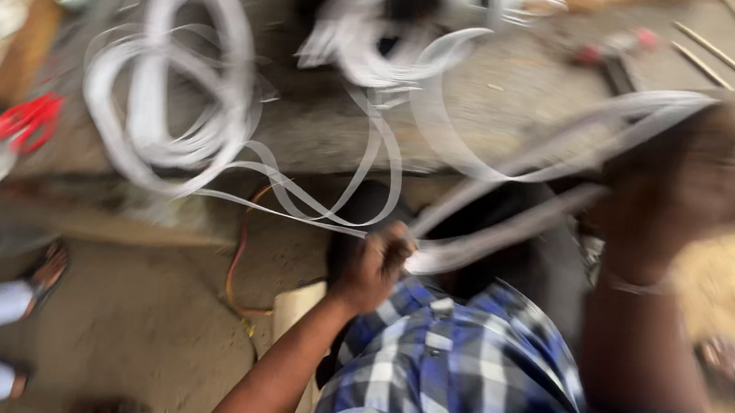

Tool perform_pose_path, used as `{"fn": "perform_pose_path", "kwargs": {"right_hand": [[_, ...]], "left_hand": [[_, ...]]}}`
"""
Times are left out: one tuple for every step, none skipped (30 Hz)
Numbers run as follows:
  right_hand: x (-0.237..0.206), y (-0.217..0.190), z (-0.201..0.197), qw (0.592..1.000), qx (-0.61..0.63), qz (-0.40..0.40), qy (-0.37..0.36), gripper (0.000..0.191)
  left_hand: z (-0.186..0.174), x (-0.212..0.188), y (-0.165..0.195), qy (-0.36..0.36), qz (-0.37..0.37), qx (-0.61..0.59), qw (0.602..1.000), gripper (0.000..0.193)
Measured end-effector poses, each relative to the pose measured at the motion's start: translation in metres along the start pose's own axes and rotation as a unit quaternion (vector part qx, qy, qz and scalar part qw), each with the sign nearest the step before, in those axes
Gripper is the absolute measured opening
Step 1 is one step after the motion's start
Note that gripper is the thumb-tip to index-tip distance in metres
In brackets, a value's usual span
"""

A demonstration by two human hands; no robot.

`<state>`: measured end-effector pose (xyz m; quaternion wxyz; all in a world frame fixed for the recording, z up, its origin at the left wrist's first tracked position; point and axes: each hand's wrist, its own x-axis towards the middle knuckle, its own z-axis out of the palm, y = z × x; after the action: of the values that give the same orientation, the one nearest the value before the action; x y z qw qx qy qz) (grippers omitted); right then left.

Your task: The person winds white insulated wire by hand into a circular metal component with slots, using both hands to guide and pack the wire. A thin wooden stick is used to push the wire into place within the slots.

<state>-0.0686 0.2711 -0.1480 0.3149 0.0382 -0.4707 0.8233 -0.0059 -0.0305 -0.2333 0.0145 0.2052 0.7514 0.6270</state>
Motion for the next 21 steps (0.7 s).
{"fn": "perform_pose_path", "kwargs": {"right_hand": [[0.013, 0.005, -0.011, 0.999, 0.005, 0.038, 0.018, 0.019], [0.020, 0.012, -0.021, 0.996, -0.030, 0.080, 0.002, 0.019], [0.027, 0.019, -0.030, 0.990, -0.074, 0.118, -0.030, 0.020], [0.032, 0.028, -0.036, 0.982, -0.106, 0.146, -0.058, 0.020], [0.034, 0.034, -0.041, 0.975, -0.128, 0.163, -0.077, 0.020], [0.034, 0.041, -0.044, 0.970, -0.143, 0.177, -0.084, 0.020], [0.031, 0.045, -0.048, 0.964, -0.160, 0.191, -0.090, 0.021], [0.029, 0.048, -0.050, 0.960, -0.172, 0.201, -0.095, 0.021], [0.026, 0.049, -0.054, 0.956, -0.185, 0.209, -0.091, 0.021], [0.023, 0.049, -0.058, 0.952, -0.195, 0.217, -0.087, 0.022], [0.021, 0.049, -0.062, 0.950, -0.203, 0.222, -0.081, 0.022], [0.022, 0.046, -0.068, 0.949, -0.209, 0.226, -0.071, 0.022], [0.021, 0.046, -0.073, 0.947, -0.217, 0.228, -0.065, 0.023], [0.024, 0.043, -0.079, 0.948, -0.217, 0.227, -0.054, 0.023], [0.026, 0.042, -0.084, 0.947, -0.222, 0.226, -0.048, 0.023], [0.028, 0.040, -0.089, 0.947, -0.223, 0.226, -0.043, 0.024], [0.030, 0.040, -0.092, 0.947, -0.225, 0.225, -0.041, 0.024], [0.031, 0.039, -0.095, 0.947, -0.227, 0.225, -0.039, 0.025], [0.031, 0.038, -0.098, 0.946, -0.230, 0.225, -0.037, 0.025], [0.032, 0.037, -0.099, 0.946, -0.231, 0.224, -0.036, 0.025], [0.031, 0.036, -0.100, 0.946, -0.232, 0.226, -0.035, 0.026]], "left_hand": [[-0.003, -0.007, -0.001, -0.013, -0.001, -0.059, 0.998, 0.049], [-0.007, -0.014, -0.002, -0.031, -0.002, -0.118, 0.993, 0.049], [-0.011, -0.020, -0.002, -0.053, -0.033, -0.190, 0.980, 0.047], [-0.013, -0.027, -0.002, -0.070, -0.060, -0.266, 0.960, 0.046], [-0.015, -0.032, 0.000, -0.090, -0.081, -0.341, 0.932, 0.047], [-0.017, -0.037, 0.003, -0.084, -0.103, -0.347, 0.928, 0.046], [-0.017, -0.043, 0.008, -0.082, -0.128, -0.355, 0.922, 0.045], [-0.016, -0.047, 0.015, -0.082, -0.153, -0.364, 0.915, 0.046], [-0.018, -0.049, 0.023, -0.085, -0.132, -0.355, 0.922, 0.043], [-0.020, -0.049, 0.033, -0.090, -0.111, -0.344, 0.928, 0.041], [-0.024, -0.049, 0.045, -0.095, -0.090, -0.334, 0.934, 0.039], [-0.032, -0.050, 0.057, -0.036, -0.008, -0.222, 0.974, 0.037], [-0.045, -0.050, 0.067, 0.024, 0.075, -0.104, 0.991, 0.039], [-0.059, -0.052, 0.077, 0.128, 0.054, -0.023, 0.990, 0.044], [-0.078, -0.047, 0.081, 0.312, 0.078, 0.044, 0.946, 0.042], [-0.103, -0.048, 0.082, 0.405, 0.054, 0.163, 0.898, 0.061], [-0.130, -0.048, 0.081, 0.425, 0.035, 0.405, 0.809, 0.082], [-0.153, -0.048, 0.076, 0.406, 0.016, 0.435, 0.803, 0.077], [-0.173, -0.047, 0.068, 0.386, -0.003, 0.465, 0.797, 0.075], [-0.189, -0.045, 0.058, 0.361, -0.024, 0.492, 0.792, 0.061], [-0.202, -0.041, 0.047, 0.335, -0.043, 0.519, 0.785, 0.049]]}}
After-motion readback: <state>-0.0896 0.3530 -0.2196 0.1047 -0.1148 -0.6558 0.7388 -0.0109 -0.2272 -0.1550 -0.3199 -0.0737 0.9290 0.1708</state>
